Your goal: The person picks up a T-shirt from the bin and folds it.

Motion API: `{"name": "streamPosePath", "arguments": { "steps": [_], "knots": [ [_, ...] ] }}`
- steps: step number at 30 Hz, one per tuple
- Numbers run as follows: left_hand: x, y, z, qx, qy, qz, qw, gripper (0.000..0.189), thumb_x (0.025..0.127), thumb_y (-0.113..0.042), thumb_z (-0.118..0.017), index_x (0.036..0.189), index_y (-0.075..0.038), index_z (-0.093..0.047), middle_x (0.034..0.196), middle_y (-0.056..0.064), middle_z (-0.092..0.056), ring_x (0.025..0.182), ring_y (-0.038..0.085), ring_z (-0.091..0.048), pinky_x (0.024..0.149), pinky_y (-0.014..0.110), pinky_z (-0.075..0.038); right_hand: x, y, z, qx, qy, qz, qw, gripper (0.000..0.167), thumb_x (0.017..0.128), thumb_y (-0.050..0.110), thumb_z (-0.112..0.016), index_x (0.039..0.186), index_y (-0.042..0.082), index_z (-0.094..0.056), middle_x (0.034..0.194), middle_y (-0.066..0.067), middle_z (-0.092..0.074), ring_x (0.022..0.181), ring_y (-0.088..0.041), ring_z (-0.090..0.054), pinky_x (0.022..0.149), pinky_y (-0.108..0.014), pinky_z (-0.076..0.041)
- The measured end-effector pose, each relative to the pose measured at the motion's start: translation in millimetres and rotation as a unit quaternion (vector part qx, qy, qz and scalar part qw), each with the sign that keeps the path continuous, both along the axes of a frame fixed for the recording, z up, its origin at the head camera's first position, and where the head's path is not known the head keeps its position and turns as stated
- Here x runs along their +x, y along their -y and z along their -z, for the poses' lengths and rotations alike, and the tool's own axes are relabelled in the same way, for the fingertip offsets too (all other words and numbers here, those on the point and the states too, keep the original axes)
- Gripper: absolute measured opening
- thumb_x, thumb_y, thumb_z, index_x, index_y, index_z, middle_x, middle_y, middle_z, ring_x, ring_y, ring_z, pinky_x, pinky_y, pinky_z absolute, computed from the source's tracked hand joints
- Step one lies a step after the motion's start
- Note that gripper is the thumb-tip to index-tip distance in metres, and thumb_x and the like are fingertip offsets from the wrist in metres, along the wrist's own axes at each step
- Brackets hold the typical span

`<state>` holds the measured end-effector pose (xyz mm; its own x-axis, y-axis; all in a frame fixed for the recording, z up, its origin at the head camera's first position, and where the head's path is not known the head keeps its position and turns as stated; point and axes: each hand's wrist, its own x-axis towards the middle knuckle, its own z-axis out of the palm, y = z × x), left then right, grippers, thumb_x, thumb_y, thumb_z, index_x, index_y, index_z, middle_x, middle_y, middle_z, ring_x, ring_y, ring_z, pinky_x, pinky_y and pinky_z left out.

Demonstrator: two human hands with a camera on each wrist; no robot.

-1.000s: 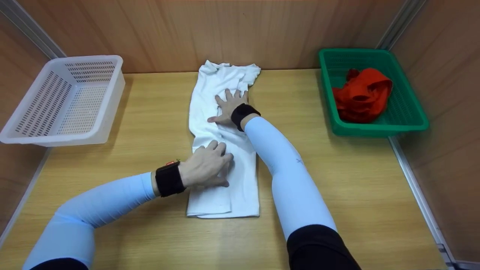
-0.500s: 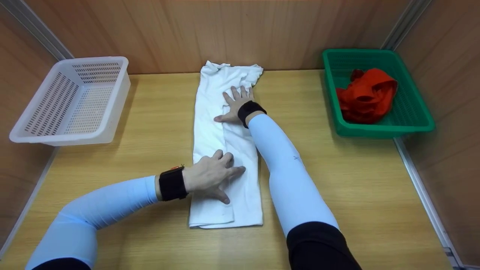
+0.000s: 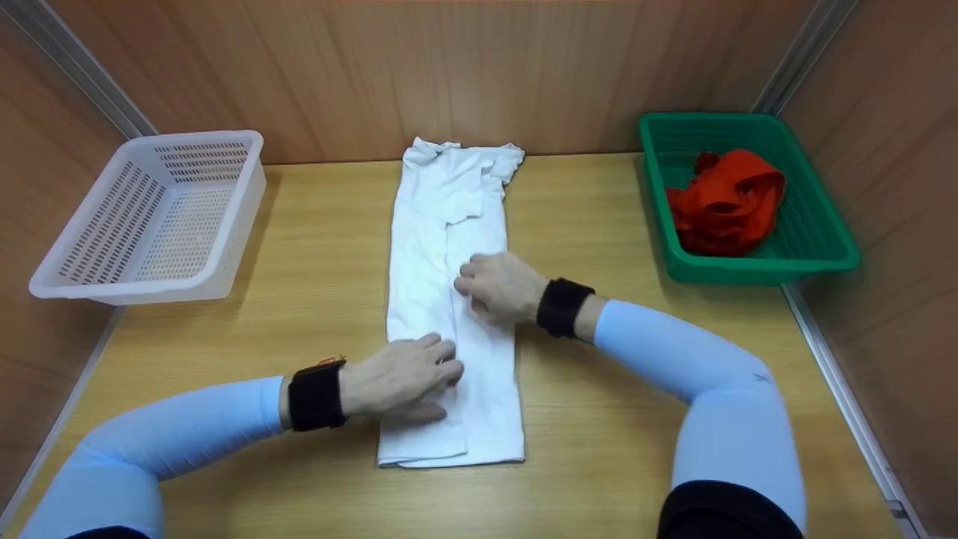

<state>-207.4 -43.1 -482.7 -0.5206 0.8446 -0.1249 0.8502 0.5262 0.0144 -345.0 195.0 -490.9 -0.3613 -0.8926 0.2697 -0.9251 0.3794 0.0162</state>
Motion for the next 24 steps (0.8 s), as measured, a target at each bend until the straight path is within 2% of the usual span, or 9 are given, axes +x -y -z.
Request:
{"name": "streamPosePath", "arguments": {
  "steps": [2,4,8,12,15,17,20,22,24],
  "knots": [
    [13.9,9.6,-0.7,0.003,0.016,0.042,0.999,0.041,0.095,-0.061,-0.083,0.105,-0.023,-0.071,0.098,-0.006,-0.069,0.085,0.013,-0.06,0.06,0.023,-0.045,30.9,-15.3,6.2,0.0,0.003,-0.075,0.9972,0.017,0.08,0.008,-0.077,0.091,0.015,-0.067,0.084,0.001,-0.064,0.074,-0.016,-0.061,0.057,-0.03,-0.051],
    [25.7,17.3,0.0,-0.005,0.026,0.069,0.9973,0.045,0.091,-0.067,-0.084,0.095,-0.024,-0.07,0.089,-0.009,-0.068,0.078,0.009,-0.056,0.056,0.022,-0.04,57.2,-25.7,11.6,-0.014,0.011,-0.138,0.9903,0.022,0.074,0.009,-0.079,0.086,0.018,-0.062,0.079,0.005,-0.056,0.068,-0.01,-0.053,0.054,-0.024,-0.044],
    [41.0,22.4,5.2,-0.03,-0.01,0.067,0.9973,0.056,0.084,-0.078,-0.084,0.095,-0.025,-0.07,0.087,-0.01,-0.066,0.073,0.008,-0.052,0.052,0.023,-0.035,96.8,-24.3,17.2,-0.042,0.028,-0.211,0.9762,0.023,0.081,0.024,-0.085,0.087,0.019,-0.063,0.078,0.008,-0.05,0.065,-0.004,-0.046,0.053,-0.017,-0.038],
    [50.7,13.4,11.2,-0.028,-0.081,0.063,0.9943,0.041,0.088,-0.064,-0.081,0.098,-0.025,-0.073,0.085,-0.009,-0.067,0.066,0.01,-0.054,0.049,0.026,-0.04,123.3,-9.9,20.5,-0.005,0.032,-0.196,0.98,0.043,0.09,0.059,-0.085,0.097,0.021,-0.067,0.083,0.01,-0.055,0.069,-0.002,-0.048,0.055,-0.013,-0.037],
    [55.3,5.9,15.0,-0.017,-0.118,0.071,0.9903,0.027,0.092,-0.05,-0.078,0.093,-0.024,-0.073,0.082,-0.009,-0.068,0.061,0.011,-0.057,0.047,0.027,-0.046,139.8,-3.9,20.4,0.048,0.038,-0.141,0.9882,0.061,0.085,0.081,-0.079,0.099,0.023,-0.066,0.086,0.011,-0.056,0.072,-0.003,-0.048,0.053,-0.014,-0.033],
    [55.6,4.2,16.1,-0.009,-0.119,0.071,0.9903,0.022,0.093,-0.045,-0.076,0.089,-0.024,-0.072,0.08,-0.009,-0.068,0.06,0.011,-0.058,0.047,0.028,-0.049,150.5,-1.3,17.9,0.077,0.044,-0.096,0.9914,0.066,0.082,0.086,-0.078,0.096,0.024,-0.065,0.086,0.012,-0.056,0.072,-0.003,-0.046,0.052,-0.015,-0.03],
    [51.7,6.7,12.8,0.006,-0.071,0.068,0.9951,0.024,0.098,-0.044,-0.073,0.088,-0.023,-0.07,0.08,-0.01,-0.068,0.059,0.009,-0.056,0.048,0.028,-0.051,164.3,2.6,10.7,0.11,0.05,-0.047,0.9915,0.055,0.087,0.076,-0.08,0.09,0.024,-0.062,0.082,0.013,-0.056,0.069,-0.002,-0.044,0.05,-0.018,-0.029],
    [46.5,9.6,7.9,0.021,0.004,0.067,0.9975,0.023,0.101,-0.04,-0.07,0.089,-0.021,-0.068,0.081,-0.01,-0.067,0.061,0.006,-0.054,0.05,0.025,-0.048,170.2,4.1,5.3,0.116,0.075,-0.036,0.9898,0.039,0.09,0.057,-0.083,0.087,0.024,-0.062,0.08,0.013,-0.059,0.066,0.0,-0.044,0.05,-0.017,-0.032],
    [40.2,12.6,2.0,0.036,0.104,0.064,0.9918,0.021,0.104,-0.034,-0.066,0.091,-0.018,-0.068,0.079,-0.009,-0.064,0.063,0.005,-0.051,0.052,0.022,-0.044,172.6,5.0,-0.5,0.112,0.12,-0.047,0.9853,0.025,0.092,0.036,-0.082,0.085,0.022,-0.063,0.077,0.012,-0.06,0.063,0.003,-0.043,0.05,-0.015,-0.034]
  ]
}}
